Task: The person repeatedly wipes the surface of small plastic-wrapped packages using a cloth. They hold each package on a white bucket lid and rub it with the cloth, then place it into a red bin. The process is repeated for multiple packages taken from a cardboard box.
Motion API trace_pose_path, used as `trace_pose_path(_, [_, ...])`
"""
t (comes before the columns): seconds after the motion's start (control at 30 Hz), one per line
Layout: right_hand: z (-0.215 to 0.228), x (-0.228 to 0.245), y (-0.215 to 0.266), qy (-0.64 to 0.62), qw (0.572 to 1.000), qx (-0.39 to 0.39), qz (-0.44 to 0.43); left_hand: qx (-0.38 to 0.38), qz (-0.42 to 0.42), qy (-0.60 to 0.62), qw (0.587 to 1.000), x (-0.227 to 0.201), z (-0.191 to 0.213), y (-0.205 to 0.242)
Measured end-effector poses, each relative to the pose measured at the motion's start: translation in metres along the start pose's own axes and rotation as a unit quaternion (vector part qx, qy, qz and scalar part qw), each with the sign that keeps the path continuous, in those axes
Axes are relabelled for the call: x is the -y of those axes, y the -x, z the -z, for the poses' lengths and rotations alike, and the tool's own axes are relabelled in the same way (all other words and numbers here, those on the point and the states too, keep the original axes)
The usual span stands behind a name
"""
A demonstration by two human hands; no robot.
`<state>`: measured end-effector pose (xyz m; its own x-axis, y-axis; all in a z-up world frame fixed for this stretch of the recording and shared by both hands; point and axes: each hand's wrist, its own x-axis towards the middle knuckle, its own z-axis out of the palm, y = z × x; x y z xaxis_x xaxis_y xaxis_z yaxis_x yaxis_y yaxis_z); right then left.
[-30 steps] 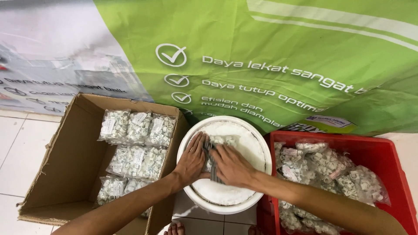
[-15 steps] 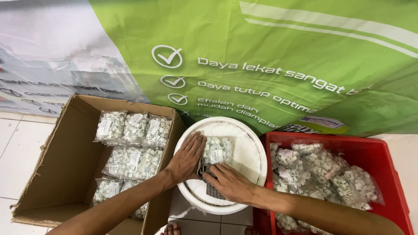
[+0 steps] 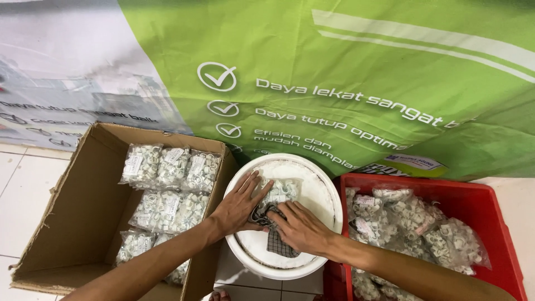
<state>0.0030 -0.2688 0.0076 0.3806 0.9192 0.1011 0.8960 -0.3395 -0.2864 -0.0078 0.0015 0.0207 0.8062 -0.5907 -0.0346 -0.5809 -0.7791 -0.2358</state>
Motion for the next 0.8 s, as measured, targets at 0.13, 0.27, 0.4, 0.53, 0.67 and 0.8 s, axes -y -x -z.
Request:
trace_pose_path(0.13, [0.019,-0.006,-0.01,-0.019,0.999,-0.046,0.003,-0.03,0.014,0.052,0.998,-0.002,-0.009,-0.001])
trace_pose_path(0.27, [0.037,-0.029,-0.02,0.003,0.998,-0.057,-0.026,-0.019,0.022,0.112,0.993,-0.002,0.008,0.002])
trace_pose_path(0.4, [0.04,-0.065,-0.024,0.052,0.991,-0.119,-0.043,-0.063,0.029,0.158,0.985,-0.002,0.013,0.004])
trace_pose_path(0.53, [0.035,-0.086,-0.024,0.08,0.985,-0.123,-0.087,-0.053,0.032,0.175,0.983,-0.003,0.011,0.005])
trace_pose_path(0.67, [0.036,-0.085,-0.023,0.087,0.983,-0.132,-0.089,-0.058,0.032,0.158,0.985,-0.001,0.018,0.003])
trace_pose_path(0.8, [0.052,-0.07,-0.028,0.082,0.988,-0.107,-0.079,-0.058,0.031,0.135,0.989,-0.001,0.015,0.001])
